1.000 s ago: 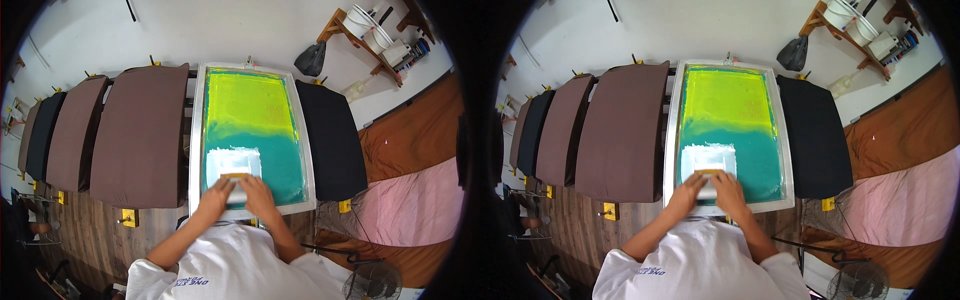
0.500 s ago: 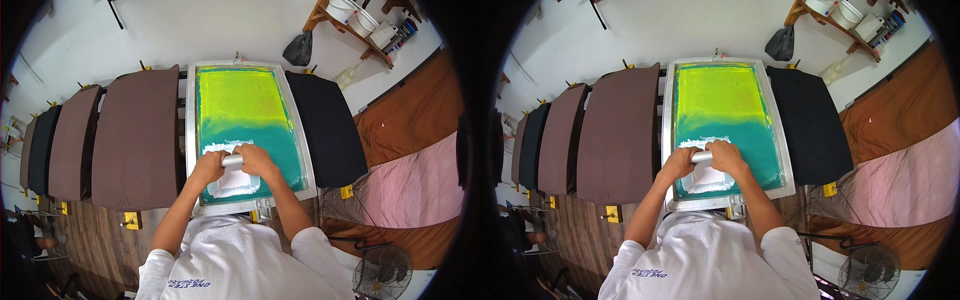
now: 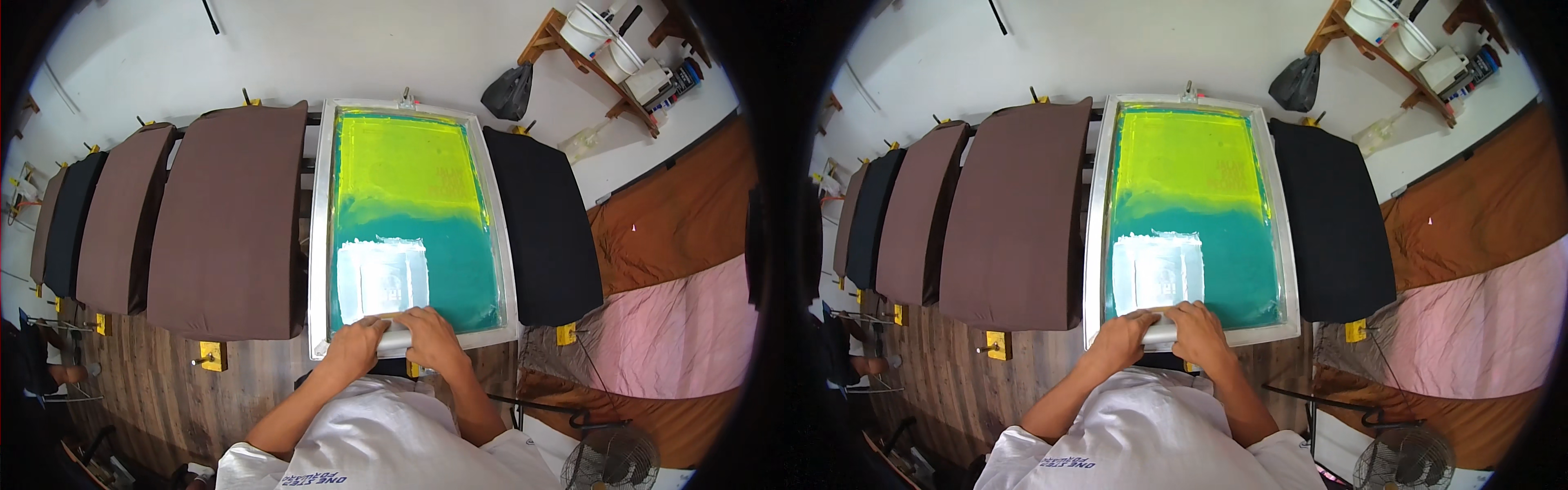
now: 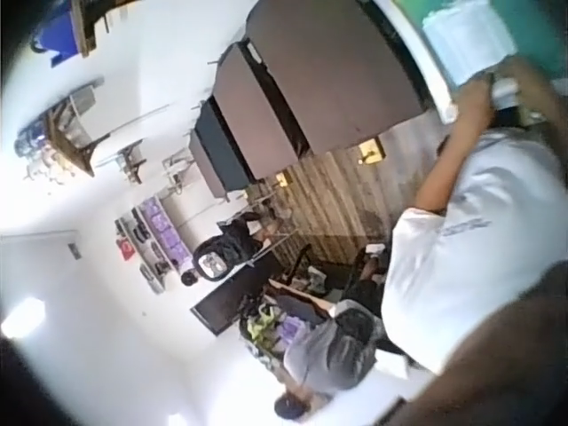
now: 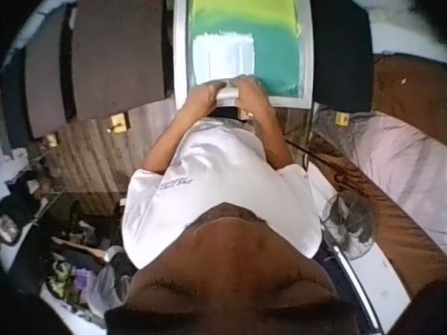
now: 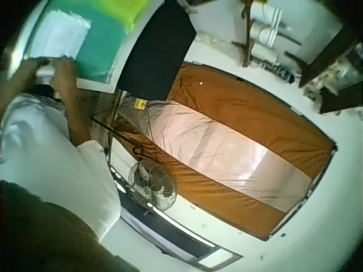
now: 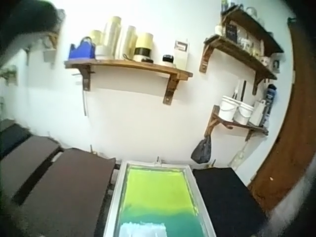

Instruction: Applying white ink to a screen-printing frame using a squeegee to print a design.

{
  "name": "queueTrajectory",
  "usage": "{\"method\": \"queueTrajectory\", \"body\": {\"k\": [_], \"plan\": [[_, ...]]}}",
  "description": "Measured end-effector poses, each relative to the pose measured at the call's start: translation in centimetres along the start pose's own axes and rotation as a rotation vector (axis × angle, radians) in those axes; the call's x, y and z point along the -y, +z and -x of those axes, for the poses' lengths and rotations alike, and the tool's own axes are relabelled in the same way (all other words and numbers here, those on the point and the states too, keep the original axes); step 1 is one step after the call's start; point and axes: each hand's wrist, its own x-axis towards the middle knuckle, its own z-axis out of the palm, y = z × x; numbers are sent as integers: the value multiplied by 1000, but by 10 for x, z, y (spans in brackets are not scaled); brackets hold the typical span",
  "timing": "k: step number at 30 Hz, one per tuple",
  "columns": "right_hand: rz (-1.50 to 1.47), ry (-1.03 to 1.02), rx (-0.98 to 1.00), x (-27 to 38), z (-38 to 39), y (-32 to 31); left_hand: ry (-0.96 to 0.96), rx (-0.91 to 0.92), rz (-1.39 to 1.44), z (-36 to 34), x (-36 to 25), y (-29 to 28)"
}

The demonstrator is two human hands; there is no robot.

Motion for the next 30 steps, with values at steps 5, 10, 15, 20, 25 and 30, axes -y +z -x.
{"method": "queueTrajectory", "body": {"k": [5, 10, 15, 20, 25, 30], "plan": [[66, -7, 90, -3, -39, -31, -73, 121, -103, -40, 8, -26], [96, -10, -22, -21, -89, -28, 12, -79, -82, -84, 33, -31], [157, -104, -230, -16, -34, 19, 166, -277, -114, -33, 34, 15], [87, -13, -116, 3, 27, 25, 204, -185, -186, 16, 15, 28], [141, -46, -63, 1, -15, -13, 78, -80, -142, -22, 12, -9], [134, -32, -25, -31, -108, -33, 27, -77, -176, -105, 40, -41]]}}
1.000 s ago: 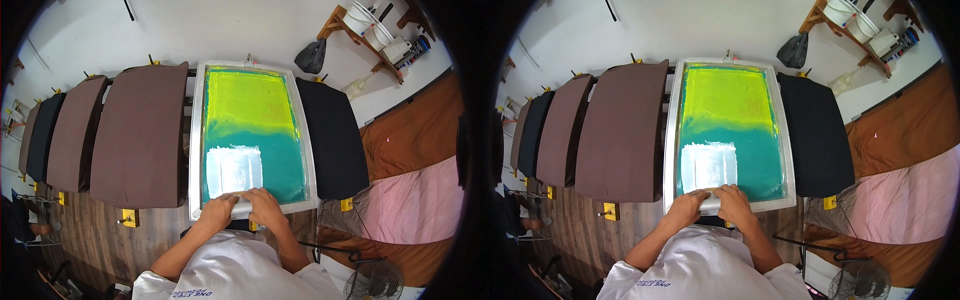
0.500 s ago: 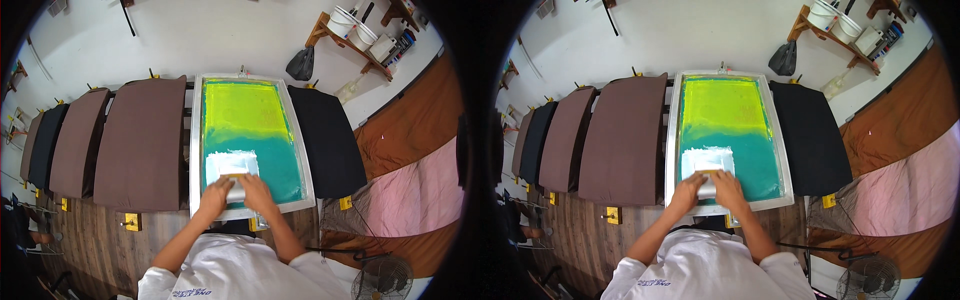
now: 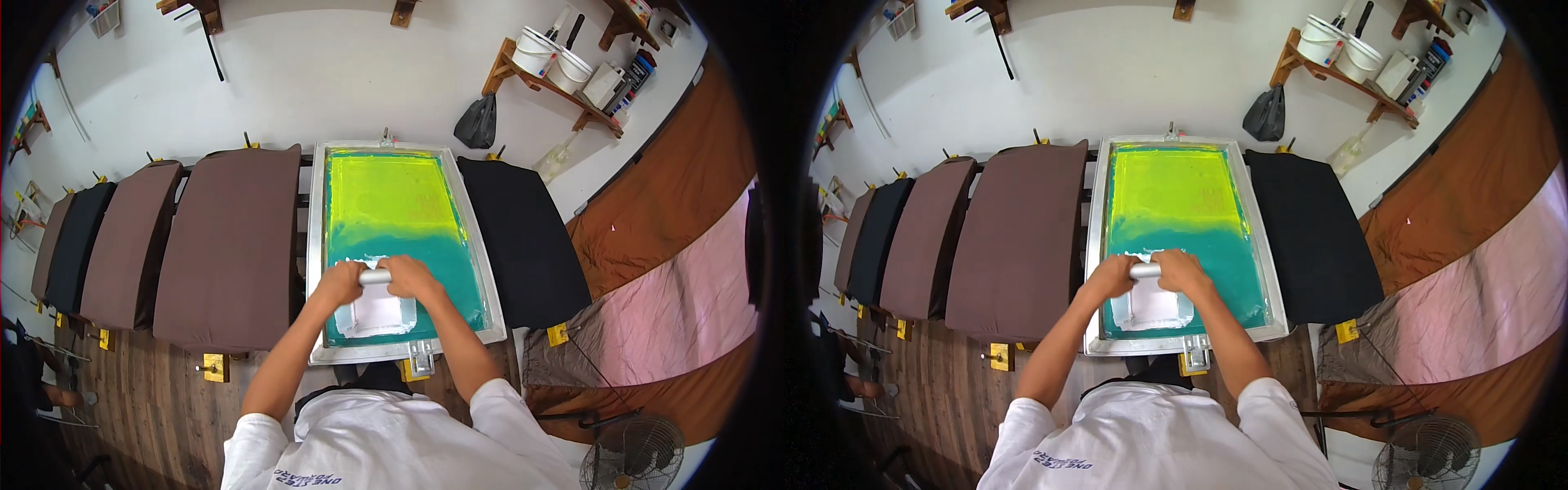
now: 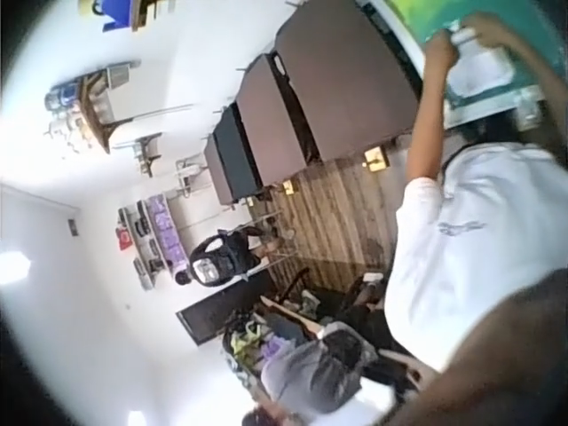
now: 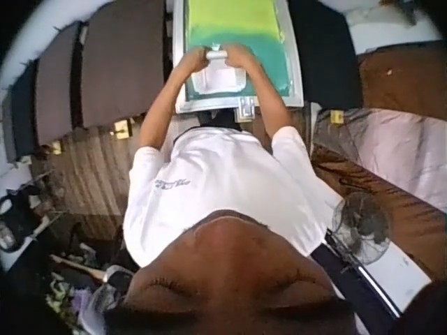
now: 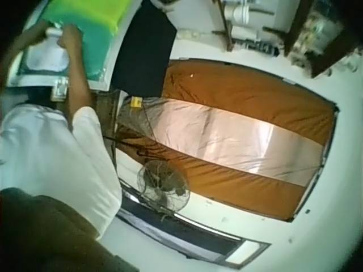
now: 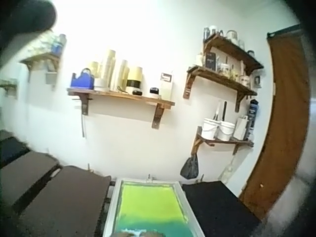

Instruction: Applying white ink to a screen-printing frame using a squeegee to print a design.

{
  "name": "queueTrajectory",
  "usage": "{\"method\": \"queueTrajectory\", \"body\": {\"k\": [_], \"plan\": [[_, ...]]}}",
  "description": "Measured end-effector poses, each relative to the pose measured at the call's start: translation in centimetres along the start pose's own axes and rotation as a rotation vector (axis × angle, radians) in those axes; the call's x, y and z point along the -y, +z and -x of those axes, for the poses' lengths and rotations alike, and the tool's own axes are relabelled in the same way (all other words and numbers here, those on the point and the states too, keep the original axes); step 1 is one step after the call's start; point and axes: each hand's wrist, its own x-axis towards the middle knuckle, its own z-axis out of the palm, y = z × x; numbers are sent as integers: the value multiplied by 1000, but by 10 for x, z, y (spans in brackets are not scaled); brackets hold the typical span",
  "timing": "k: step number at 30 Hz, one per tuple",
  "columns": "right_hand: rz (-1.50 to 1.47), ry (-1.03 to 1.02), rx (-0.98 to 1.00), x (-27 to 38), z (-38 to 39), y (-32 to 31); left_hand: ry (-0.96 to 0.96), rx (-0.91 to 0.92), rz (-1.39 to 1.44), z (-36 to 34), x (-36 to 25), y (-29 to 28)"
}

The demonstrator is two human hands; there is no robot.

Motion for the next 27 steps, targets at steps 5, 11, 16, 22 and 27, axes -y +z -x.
{"method": "queueTrajectory", "body": {"k": [5, 11, 16, 22, 27], "plan": [[-9, 71, 48, 8, -17, 3, 16, 84, -77, -9, 19, 10], [-7, 129, 60, 11, -2, 19, 4, -7, -110, 8, 12, 21], [15, 100, -66, 10, 26, 48, -43, -14, -34, 43, -19, 19], [5, 101, -75, 32, 87, 46, 1, -26, -21, 88, -38, 36], [-15, 118, -25, 31, 86, 41, 20, 126, -42, 80, -33, 27]]}}
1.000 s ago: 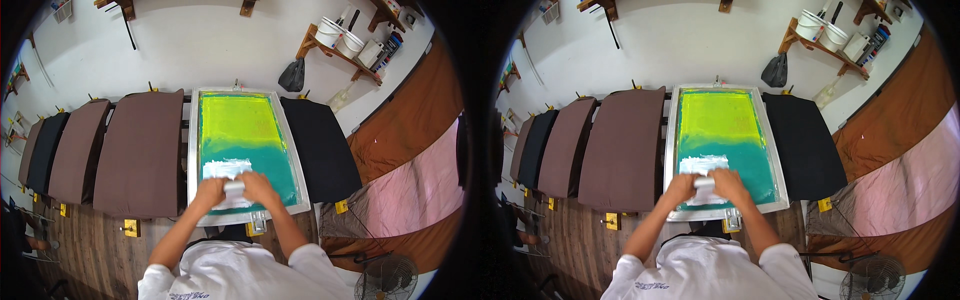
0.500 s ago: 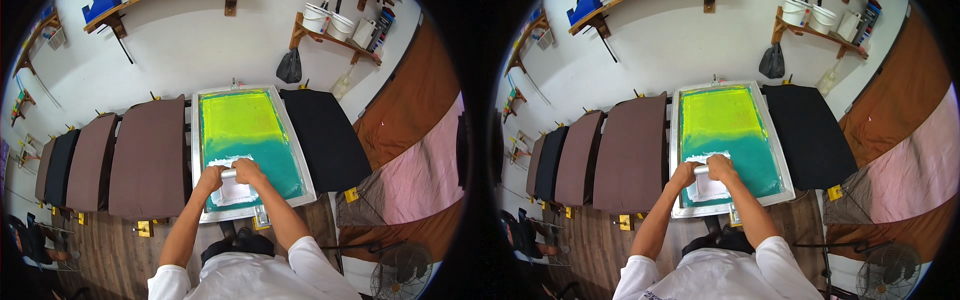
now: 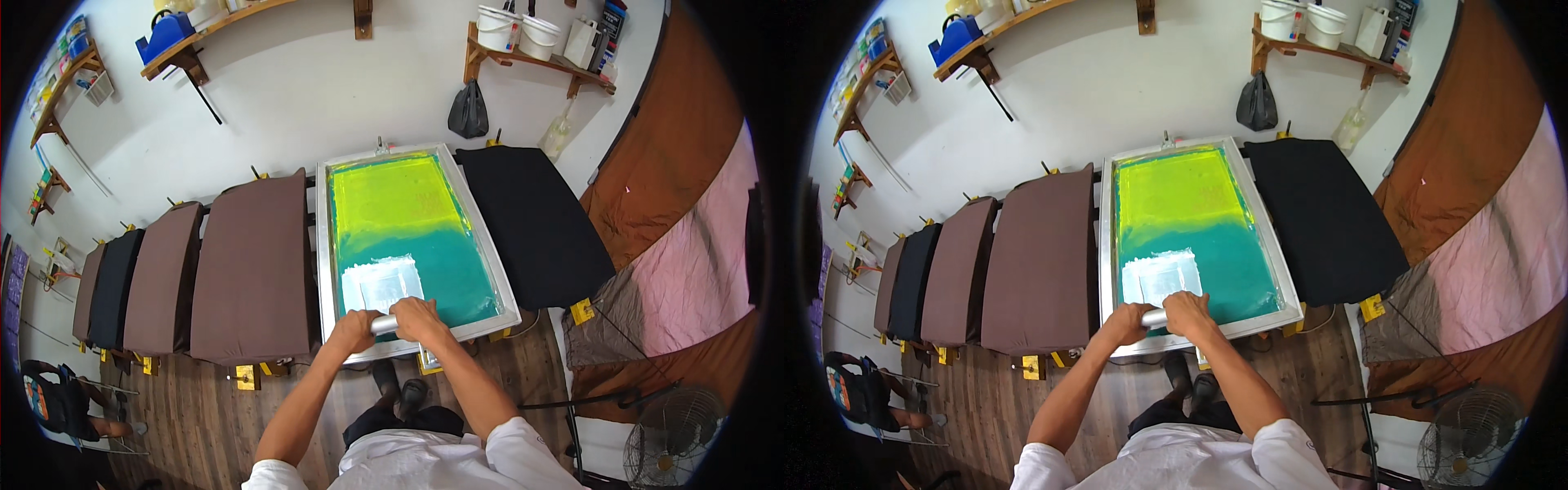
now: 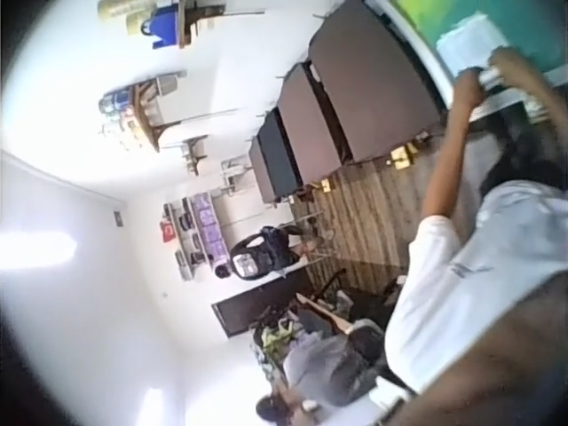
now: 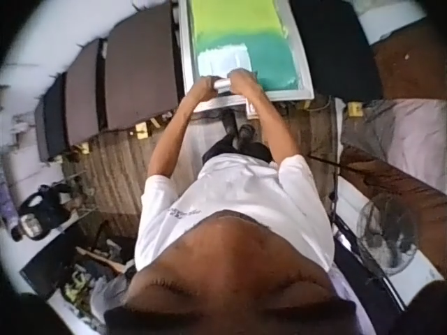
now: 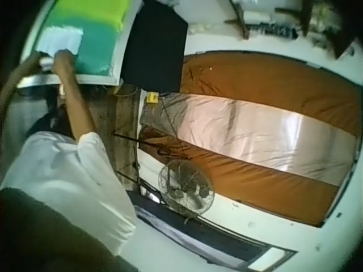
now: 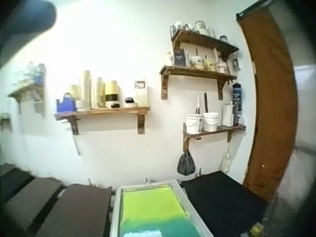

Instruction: Applying white ink to a screen-printing frame using a squeegee to print a design.

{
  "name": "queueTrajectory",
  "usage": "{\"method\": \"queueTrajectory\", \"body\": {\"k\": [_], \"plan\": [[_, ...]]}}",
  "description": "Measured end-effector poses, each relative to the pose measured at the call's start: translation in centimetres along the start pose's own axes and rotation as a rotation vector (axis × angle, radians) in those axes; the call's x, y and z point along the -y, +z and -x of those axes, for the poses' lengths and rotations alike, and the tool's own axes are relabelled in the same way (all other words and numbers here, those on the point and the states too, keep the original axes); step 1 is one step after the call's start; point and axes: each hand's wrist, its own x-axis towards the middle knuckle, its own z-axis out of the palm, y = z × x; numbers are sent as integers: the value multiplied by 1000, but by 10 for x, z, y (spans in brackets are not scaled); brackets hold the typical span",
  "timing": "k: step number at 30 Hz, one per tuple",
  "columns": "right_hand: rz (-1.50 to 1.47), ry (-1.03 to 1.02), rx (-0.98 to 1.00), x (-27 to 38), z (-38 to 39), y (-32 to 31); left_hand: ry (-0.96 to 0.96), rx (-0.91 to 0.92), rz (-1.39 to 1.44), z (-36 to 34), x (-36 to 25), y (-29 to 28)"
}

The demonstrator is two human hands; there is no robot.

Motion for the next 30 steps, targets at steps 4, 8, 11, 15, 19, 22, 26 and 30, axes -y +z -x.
{"method": "queueTrajectory", "body": {"k": [4, 8, 11, 15, 19, 22, 26, 30], "plan": [[19, 31, 28, -1, -39, -17, 45, -78, -15, -34, 22, -16], [34, -23, -74, 2, -56, -1, 63, -287, 40, -42, 43, 0], [40, -108, -219, -12, -30, 32, 80, -391, 181, -15, 18, 22], [-8, -100, -231, -1, 33, 34, 132, -359, 77, 28, -9, 33], [20, -48, -16, 5, 15, -7, 29, -109, -58, 12, -9, 4], [20, -59, -20, 2, -25, -20, 55, -226, -32, -21, 20, -1], [52, -17, -61, -7, -73, -11, 20, -247, 14, -49, 29, -14], [-30, -55, -165, -8, -60, 2, 5, -237, 69, -42, 32, -3]]}}
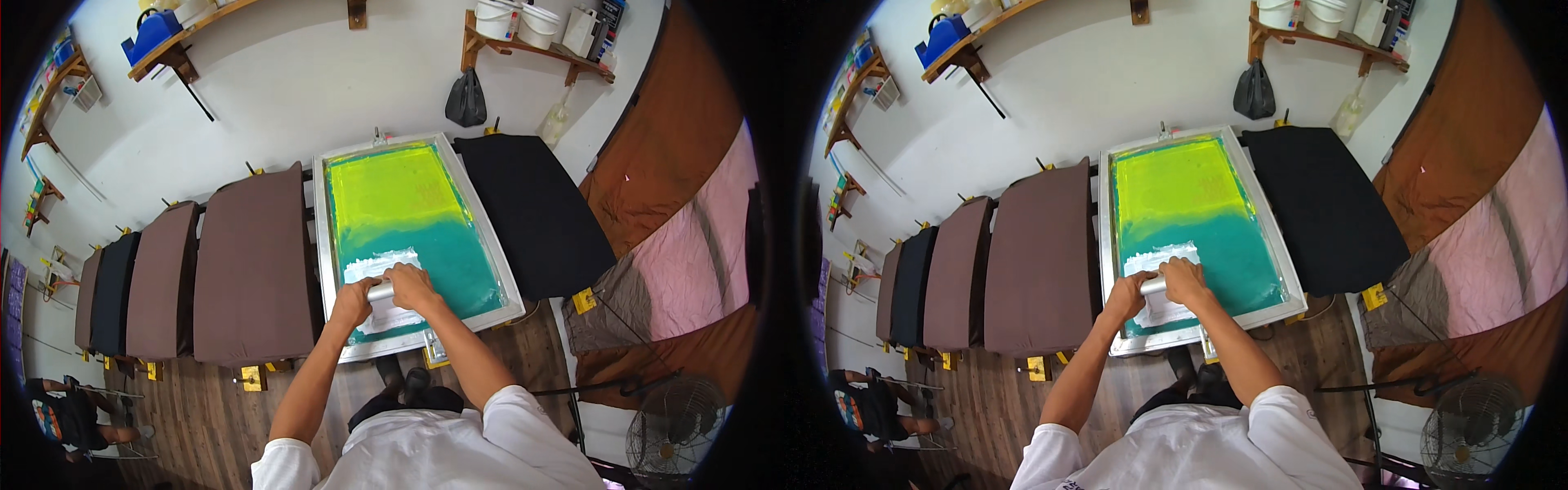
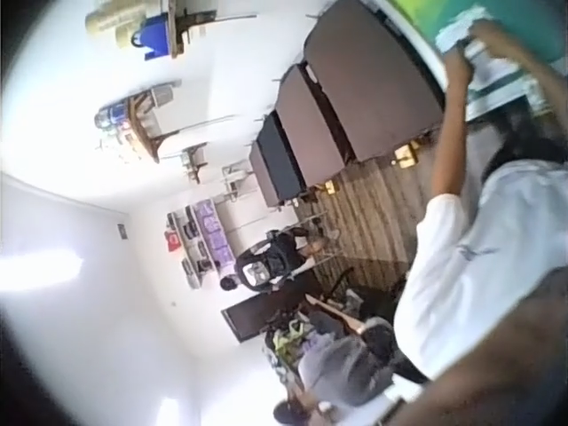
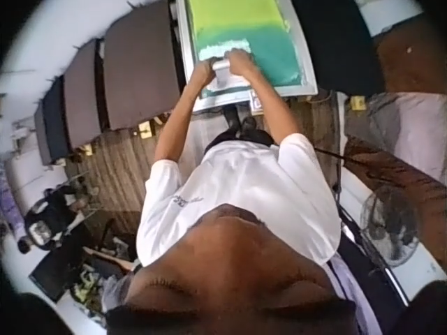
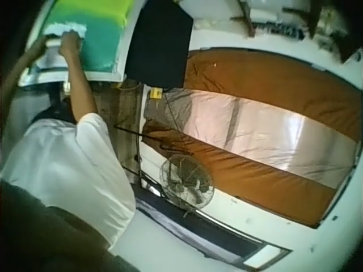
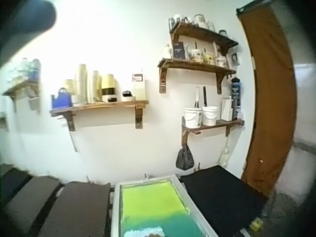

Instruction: Applying white ink to a screen-printing frame using a squeegee to print a design.

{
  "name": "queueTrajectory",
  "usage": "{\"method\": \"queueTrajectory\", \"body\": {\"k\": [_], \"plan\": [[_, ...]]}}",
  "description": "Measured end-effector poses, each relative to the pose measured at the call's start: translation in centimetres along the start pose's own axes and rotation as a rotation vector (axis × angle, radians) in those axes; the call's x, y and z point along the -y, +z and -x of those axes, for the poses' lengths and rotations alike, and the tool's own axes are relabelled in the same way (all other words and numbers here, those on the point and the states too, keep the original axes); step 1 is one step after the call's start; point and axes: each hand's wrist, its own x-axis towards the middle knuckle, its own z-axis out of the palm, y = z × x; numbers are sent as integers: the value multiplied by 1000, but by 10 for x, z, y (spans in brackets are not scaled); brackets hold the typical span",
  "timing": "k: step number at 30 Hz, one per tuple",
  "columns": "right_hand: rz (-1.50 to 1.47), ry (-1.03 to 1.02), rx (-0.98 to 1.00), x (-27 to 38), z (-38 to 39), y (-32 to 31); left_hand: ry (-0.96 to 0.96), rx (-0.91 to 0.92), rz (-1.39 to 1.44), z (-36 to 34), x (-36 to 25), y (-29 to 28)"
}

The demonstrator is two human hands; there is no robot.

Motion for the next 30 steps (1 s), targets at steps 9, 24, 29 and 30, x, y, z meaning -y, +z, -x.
{"method": "queueTrajectory", "body": {"k": [9, 24, 29, 30], "plan": [[4, 34, 74, 18, 65, -10, -51, 82, 65, 48, -36, -3], [124, -64, -21, 5, 32, 8, -62, -53, 125, 30, -11, 16], [79, -64, 59, 27, 89, -7, -48, 31, 47, 77, -31, 17], [97, -74, 72, 26, 87, -16, -47, 81, 44, 75, -39, 8]]}}
